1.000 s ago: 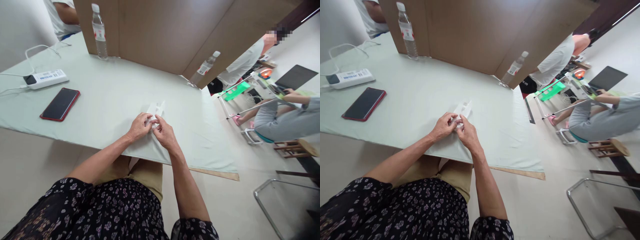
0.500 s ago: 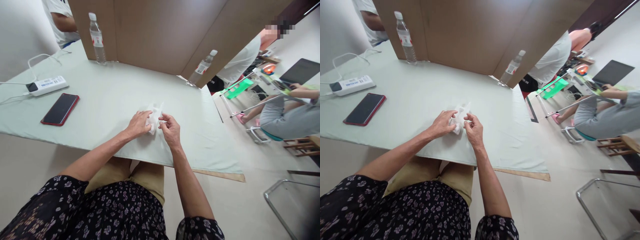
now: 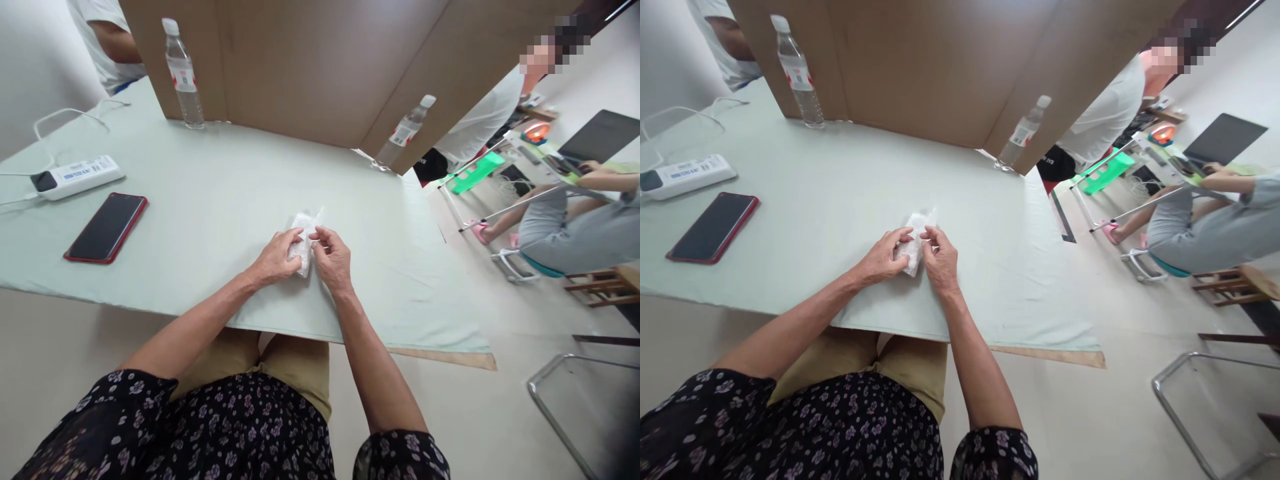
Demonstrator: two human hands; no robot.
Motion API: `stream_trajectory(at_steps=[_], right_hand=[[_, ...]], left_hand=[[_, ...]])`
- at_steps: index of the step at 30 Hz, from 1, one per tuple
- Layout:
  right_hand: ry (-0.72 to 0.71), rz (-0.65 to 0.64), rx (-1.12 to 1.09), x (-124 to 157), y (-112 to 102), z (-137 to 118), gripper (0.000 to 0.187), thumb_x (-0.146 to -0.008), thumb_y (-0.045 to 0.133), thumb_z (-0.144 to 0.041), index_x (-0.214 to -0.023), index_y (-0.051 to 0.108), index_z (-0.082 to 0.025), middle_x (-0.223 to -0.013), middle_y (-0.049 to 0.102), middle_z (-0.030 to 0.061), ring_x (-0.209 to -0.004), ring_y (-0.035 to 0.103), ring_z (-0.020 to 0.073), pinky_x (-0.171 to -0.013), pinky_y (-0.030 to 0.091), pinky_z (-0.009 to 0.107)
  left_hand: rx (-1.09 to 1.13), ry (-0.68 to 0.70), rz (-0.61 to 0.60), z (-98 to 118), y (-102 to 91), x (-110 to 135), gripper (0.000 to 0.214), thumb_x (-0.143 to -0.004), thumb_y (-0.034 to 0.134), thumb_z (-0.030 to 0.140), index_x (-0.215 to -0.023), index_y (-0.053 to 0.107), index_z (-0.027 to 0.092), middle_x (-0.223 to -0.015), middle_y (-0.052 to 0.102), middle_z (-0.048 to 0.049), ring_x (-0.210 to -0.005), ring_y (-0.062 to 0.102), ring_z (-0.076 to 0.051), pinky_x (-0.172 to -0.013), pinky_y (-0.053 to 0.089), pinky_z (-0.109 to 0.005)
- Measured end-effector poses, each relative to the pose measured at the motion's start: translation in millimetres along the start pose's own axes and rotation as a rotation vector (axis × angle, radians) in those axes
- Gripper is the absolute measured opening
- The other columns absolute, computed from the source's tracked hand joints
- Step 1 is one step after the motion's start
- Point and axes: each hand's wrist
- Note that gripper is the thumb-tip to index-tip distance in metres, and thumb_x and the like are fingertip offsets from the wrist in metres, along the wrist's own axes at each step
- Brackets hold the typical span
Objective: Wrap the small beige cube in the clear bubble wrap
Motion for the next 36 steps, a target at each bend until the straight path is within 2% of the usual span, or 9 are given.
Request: stream_trajectory(at_steps=[6, 15, 21, 26, 29, 32, 36], right_hand=[[-0.071, -0.05, 0.11, -16.5, -2.7, 2.6, 0.037, -0.082, 0.053, -0.025, -0.116, 0.066, -0.019, -0.104, 0.077, 0.0079, -0.081, 0.066, 0.0177, -0.078, 0.054, 0.035], [-0.118, 0.01, 0.182, -21.9, -1.7, 6.7, 0.036, -0.087, 0.049, -0.024, -0.119, 0.065, -0.021, -0.108, 0.076, 0.0077, -0.089, 0.066, 0.0202, -0.074, 0.052, 0.035], [-0.125, -0.106, 0.308, -29.1, 5.4, 18.4, 0.042, -0.081, 0.054, -0.018, -0.12, 0.067, -0.024, -0.109, 0.077, 0.0061, -0.101, 0.064, 0.0258, -0.096, 0.052, 0.046], [-0.119, -0.161, 0.356, -36.9, 8.5, 28.4, 0.042, -0.08, 0.055, -0.018, -0.12, 0.067, -0.024, -0.109, 0.077, 0.0069, -0.101, 0.064, 0.0277, -0.1, 0.05, 0.048], [-0.138, -0.122, 0.362, -36.6, 7.9, 31.5, 0.039, -0.081, 0.055, -0.02, -0.118, 0.067, -0.022, -0.112, 0.075, 0.0093, -0.103, 0.063, 0.0281, -0.1, 0.049, 0.048], [-0.146, -0.021, 0.356, -36.9, 3.9, 36.4, 0.038, -0.08, 0.055, -0.023, -0.116, 0.067, -0.02, -0.12, 0.072, 0.0115, -0.103, 0.063, 0.0268, -0.101, 0.049, 0.048], [0.021, 0.063, 0.334, -45.6, -3.9, 46.3, 0.048, -0.077, 0.064, -0.037, -0.122, 0.063, -0.019, -0.123, 0.069, 0.0135, -0.091, 0.064, 0.0237, -0.094, 0.052, 0.046]], left_hand=[[-0.004, 0.049, 0.012, -0.8, 0.5, -0.2, 0.076, -0.073, 0.055, 0.019, -0.148, 0.045, 0.012, -0.128, 0.066, -0.014, -0.117, 0.057, -0.028, -0.101, 0.051, -0.043], [-0.053, 0.099, -0.022, -1.5, 3.3, -3.5, 0.08, -0.07, 0.053, 0.016, -0.15, 0.043, 0.01, -0.138, 0.062, -0.0163, -0.129, 0.053, -0.032, -0.11, 0.045, -0.048], [-0.03, 0.116, 0.003, -1.8, 3.8, -3.4, 0.083, -0.069, 0.052, 0.016, -0.152, 0.042, 0.018, -0.144, 0.058, -0.012, -0.128, 0.055, -0.03, -0.111, 0.045, -0.047], [-0.083, 0.142, 0.028, -5.2, 2.4, -3.7, 0.072, -0.071, 0.054, 0.018, -0.142, 0.055, 0.018, -0.15, 0.05, -0.0143, -0.137, 0.047, -0.032, -0.118, 0.038, -0.05], [-0.118, 0.103, -0.012, -5.8, 2.2, -2.5, 0.058, -0.074, 0.054, 0.018, -0.13, 0.066, 0.018, -0.15, 0.047, -0.0149, -0.139, 0.046, -0.033, -0.117, 0.04, -0.05], [-0.121, 0.08, -0.019, -6.1, 3.0, -1.7, 0.053, -0.075, 0.055, 0.018, -0.126, 0.069, 0.018, -0.149, 0.049, -0.0143, -0.139, 0.045, -0.033, -0.113, 0.045, -0.049], [-0.133, 0.083, -0.007, -6.6, 4.5, -2.0, 0.052, -0.074, 0.055, 0.017, -0.124, 0.07, 0.014, -0.148, 0.05, -0.0172, -0.139, 0.046, -0.034, -0.116, 0.043, -0.05]])
Point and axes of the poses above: each hand's wrist, its own x-axis away from the middle knuckle, its own y-axis out of the palm, z = x × y
